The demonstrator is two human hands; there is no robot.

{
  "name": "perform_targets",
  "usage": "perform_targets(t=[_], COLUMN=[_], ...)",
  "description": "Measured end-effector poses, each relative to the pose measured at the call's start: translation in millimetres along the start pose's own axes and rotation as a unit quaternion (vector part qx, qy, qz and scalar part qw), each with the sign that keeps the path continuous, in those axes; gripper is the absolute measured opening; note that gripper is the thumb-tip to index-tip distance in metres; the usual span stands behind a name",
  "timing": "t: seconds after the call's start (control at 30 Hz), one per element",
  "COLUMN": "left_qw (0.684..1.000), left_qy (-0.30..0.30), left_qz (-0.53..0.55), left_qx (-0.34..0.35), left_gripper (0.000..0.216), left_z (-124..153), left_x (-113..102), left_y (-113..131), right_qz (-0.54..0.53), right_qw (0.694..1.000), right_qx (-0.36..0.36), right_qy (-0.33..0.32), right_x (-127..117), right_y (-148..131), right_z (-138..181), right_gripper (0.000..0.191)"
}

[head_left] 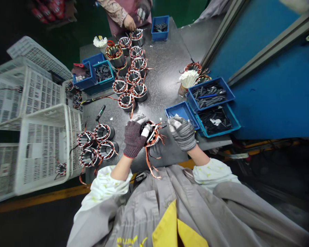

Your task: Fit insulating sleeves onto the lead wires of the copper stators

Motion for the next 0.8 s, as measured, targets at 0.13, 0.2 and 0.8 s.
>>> perform_targets(t=[0.13, 0.2, 0.8], left_qw=[1.0, 1.0, 0.998], left_qy=[-0.006, -0.007, -0.025], left_qz=[0.001, -0.001, 0.03], left_qx=[0.002, 0.003, 0.052], left_gripper=[0.035, 0.034, 0.034], left_z=[-0.8, -1.0, -2.7], left_x=[-0.7, -1.1, 1.1], left_y=[0.8, 1.0, -3.4], right_qz=[0.006, 0.002, -0.043], right_qw=[1.0, 0.999, 0.969], right_qx=[-0.025, -0.033, -0.081], right_qy=[-0.005, -0.02, -0.229], right_x=[-0.1, 0.4, 28.8], right_y=[-0.1, 1.5, -21.2], right_z=[-4.4, -8.6, -40.8], right_gripper=[0.027, 0.026, 0.031])
Point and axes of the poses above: each hand's wrist, its own z-axis away from the middle knuckle, its own x-axis out of the palm, y = z × x, the point moved 3 cm from there along -z, towards the middle knuckle, and after that the axes turned 8 degrees about x, right-handed, at the moved point
